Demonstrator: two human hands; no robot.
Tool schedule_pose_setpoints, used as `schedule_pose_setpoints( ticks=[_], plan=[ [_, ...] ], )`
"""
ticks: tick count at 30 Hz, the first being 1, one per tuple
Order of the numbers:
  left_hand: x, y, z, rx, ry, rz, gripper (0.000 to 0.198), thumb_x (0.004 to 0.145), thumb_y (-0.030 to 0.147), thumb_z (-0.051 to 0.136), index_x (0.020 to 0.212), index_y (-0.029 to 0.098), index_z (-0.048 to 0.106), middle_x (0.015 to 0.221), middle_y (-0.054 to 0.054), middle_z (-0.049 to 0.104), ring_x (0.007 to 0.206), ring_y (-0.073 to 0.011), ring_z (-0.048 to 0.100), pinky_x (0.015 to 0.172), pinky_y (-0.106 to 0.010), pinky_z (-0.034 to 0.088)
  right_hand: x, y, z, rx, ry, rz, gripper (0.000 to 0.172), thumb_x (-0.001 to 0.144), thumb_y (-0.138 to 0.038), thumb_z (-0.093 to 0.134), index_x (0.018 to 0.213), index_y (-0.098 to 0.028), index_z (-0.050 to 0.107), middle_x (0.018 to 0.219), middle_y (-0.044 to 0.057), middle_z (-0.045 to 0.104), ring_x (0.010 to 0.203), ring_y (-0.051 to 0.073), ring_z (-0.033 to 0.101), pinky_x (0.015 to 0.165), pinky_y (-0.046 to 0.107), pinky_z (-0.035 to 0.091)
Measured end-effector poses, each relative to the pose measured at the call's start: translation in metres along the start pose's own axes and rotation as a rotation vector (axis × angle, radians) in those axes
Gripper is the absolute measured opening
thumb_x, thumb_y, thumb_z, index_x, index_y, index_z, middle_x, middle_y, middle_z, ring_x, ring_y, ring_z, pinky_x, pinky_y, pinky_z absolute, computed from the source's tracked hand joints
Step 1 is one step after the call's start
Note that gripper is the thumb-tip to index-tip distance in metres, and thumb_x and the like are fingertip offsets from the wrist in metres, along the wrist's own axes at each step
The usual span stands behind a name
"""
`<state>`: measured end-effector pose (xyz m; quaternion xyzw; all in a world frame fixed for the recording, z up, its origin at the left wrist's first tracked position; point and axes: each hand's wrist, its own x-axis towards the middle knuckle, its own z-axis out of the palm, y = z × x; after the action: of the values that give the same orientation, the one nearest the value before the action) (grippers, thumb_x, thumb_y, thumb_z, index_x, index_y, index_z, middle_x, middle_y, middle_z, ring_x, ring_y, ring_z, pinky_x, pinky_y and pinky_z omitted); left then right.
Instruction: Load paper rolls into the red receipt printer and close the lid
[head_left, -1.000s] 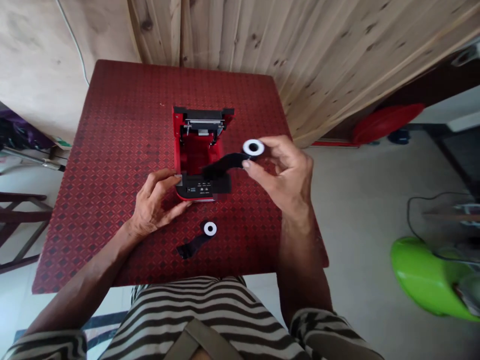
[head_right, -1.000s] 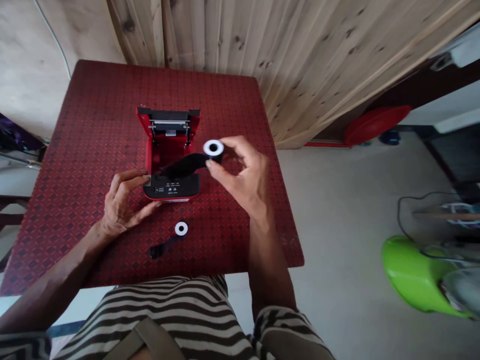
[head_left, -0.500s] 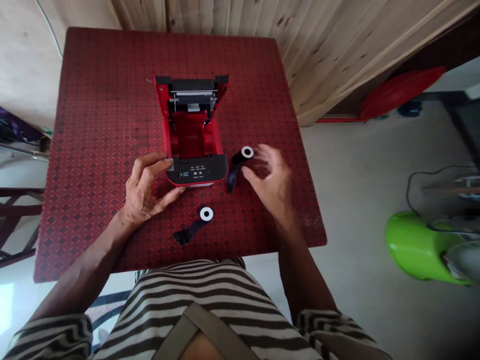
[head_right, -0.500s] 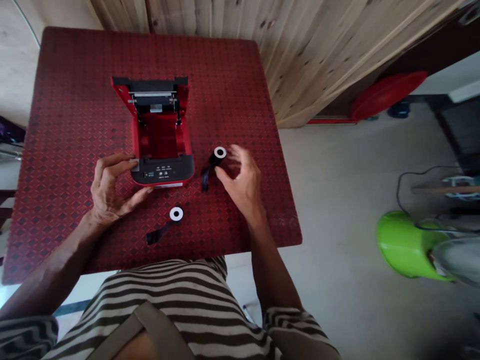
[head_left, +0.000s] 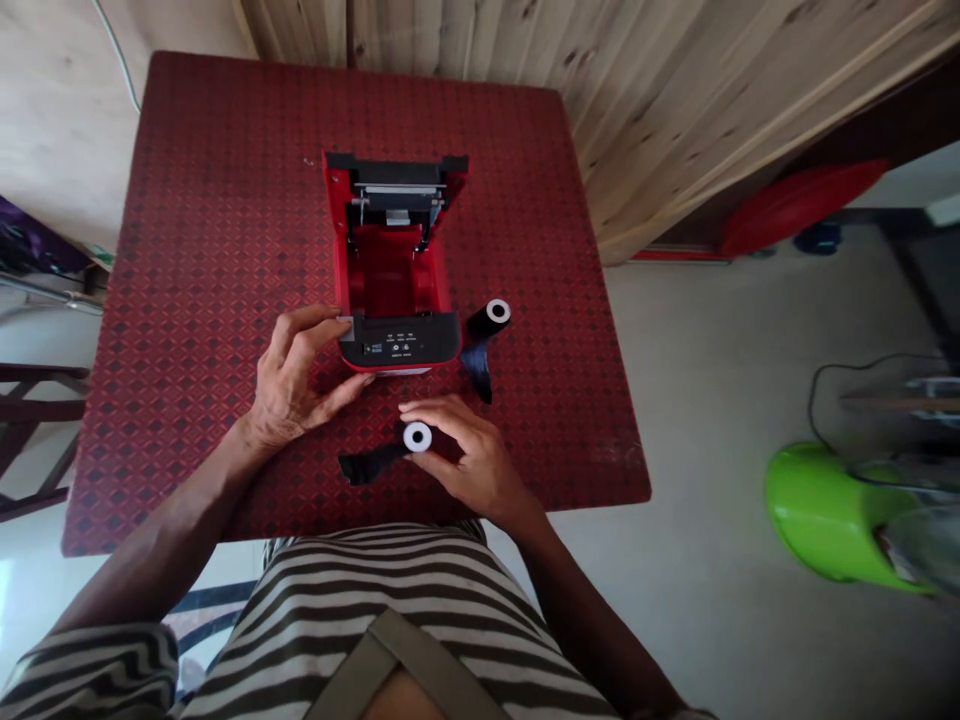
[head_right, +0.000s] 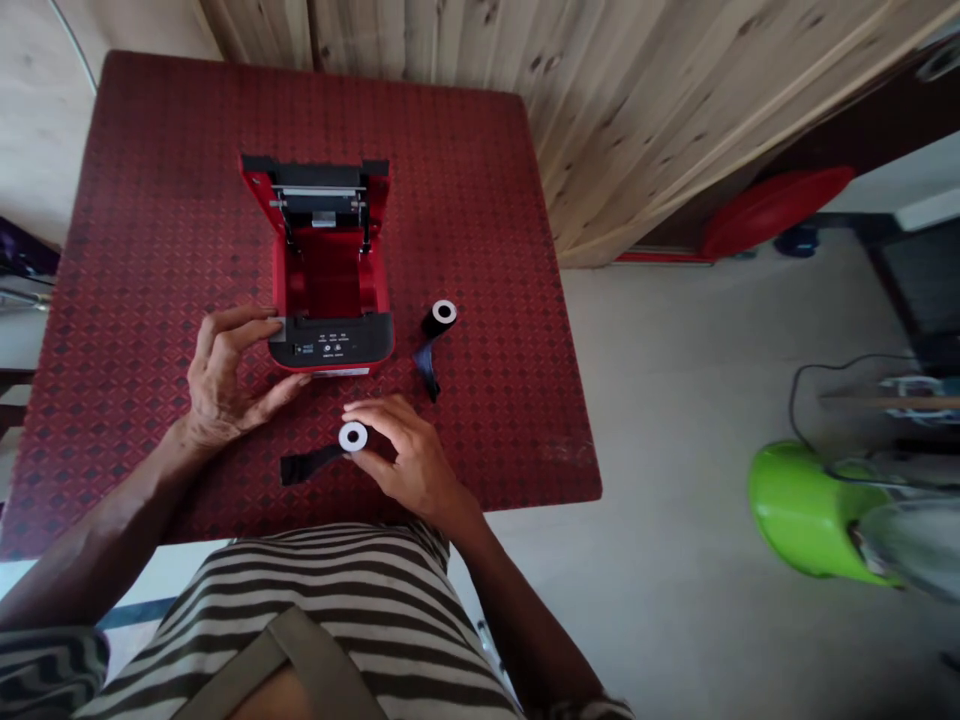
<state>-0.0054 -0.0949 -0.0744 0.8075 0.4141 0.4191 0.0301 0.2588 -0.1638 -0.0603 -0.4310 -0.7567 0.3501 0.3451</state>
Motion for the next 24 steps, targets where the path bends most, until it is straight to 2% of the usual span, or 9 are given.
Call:
schedule_pose_setpoints(
  ticks=[3,5,7,10,13,19,24],
  plan=[
    [-0.001,-0.001,0.0,0.018,-0.006,-0.001,0.067,0.09,0.046,0.084,0.146,0.029,0.052,0.131,-0.008,0.067,0.12,-0.026,0.071,0.104,-0.045,0.064,0.021,-0.032,-0.038,-0.067,-0.088,-0.03,0.033,0.101,-0.019,0.068,0.131,-0.034,0.066,0.13,0.006,0.078,0.12,0.025,0.075,0.105,0.05,0.063],
    [-0.002,-0.002,0.0,0.029,-0.008,0.006,0.067,0.09,0.045,0.083,0.147,0.029,0.051,0.131,-0.009,0.067,0.12,-0.0261,0.071,0.104,-0.045,0.064,0.046,-0.047,-0.06,-0.247,-0.092,-0.099,0.031,0.103,-0.019,0.065,0.129,-0.034,0.068,0.125,0.006,0.077,0.118,0.027,0.073,0.107,0.051,0.06],
    [-0.003,-0.002,0.0,0.037,-0.011,0.016,0.066,0.092,0.047,0.08,0.148,0.028,0.05,0.132,-0.009,0.067,0.12,-0.026,0.071,0.103,-0.045,0.064,0.078,-0.051,-0.071,-0.401,-0.091,-0.139,0.027,0.102,-0.021,0.067,0.127,-0.031,0.07,0.122,0.007,0.076,0.119,0.03,0.07,0.109,0.053,0.057],
    [-0.004,-0.003,0.001,0.053,-0.02,0.016,0.065,0.094,0.049,0.077,0.148,0.027,0.049,0.132,-0.01,0.067,0.12,-0.0254,0.071,0.103,-0.045,0.065,0.125,-0.042,-0.067,-0.522,-0.189,-0.154,0.029,0.099,-0.017,0.069,0.128,-0.024,0.07,0.121,0.008,0.074,0.122,0.031,0.066,0.11,0.053,0.054],
    [-0.004,-0.001,0.002,0.036,-0.007,0.015,0.066,0.093,0.048,0.079,0.148,0.026,0.05,0.13,-0.01,0.068,0.12,-0.0249,0.071,0.102,-0.042,0.065,0.155,-0.03,-0.052,-0.619,-0.311,-0.124,0.023,0.098,-0.011,0.068,0.12,-0.018,0.072,0.116,0.009,0.074,0.12,0.03,0.064,0.111,0.049,0.051],
    [-0.003,0.002,0.002,0.002,0.002,0.011,0.064,0.093,0.045,0.08,0.146,0.023,0.052,0.129,-0.011,0.068,0.119,-0.0246,0.072,0.101,-0.04,0.065,0.173,-0.025,-0.035,-0.779,-0.397,-0.028,0.013,0.097,-0.01,0.071,0.108,-0.014,0.077,0.111,0.015,0.075,0.113,0.03,0.067,0.102,0.043,0.052],
    [-0.003,0.002,0.0,0.046,-0.043,0.002,0.061,0.096,0.048,0.076,0.145,0.023,0.051,0.131,-0.013,0.068,0.12,-0.0256,0.072,0.102,-0.04,0.065,0.188,-0.017,-0.034,-0.774,-0.466,-0.034,0.013,0.095,-0.01,0.071,0.103,-0.017,0.079,0.102,0.012,0.077,0.101,0.029,0.069,0.091,0.04,0.054]
  ],
)
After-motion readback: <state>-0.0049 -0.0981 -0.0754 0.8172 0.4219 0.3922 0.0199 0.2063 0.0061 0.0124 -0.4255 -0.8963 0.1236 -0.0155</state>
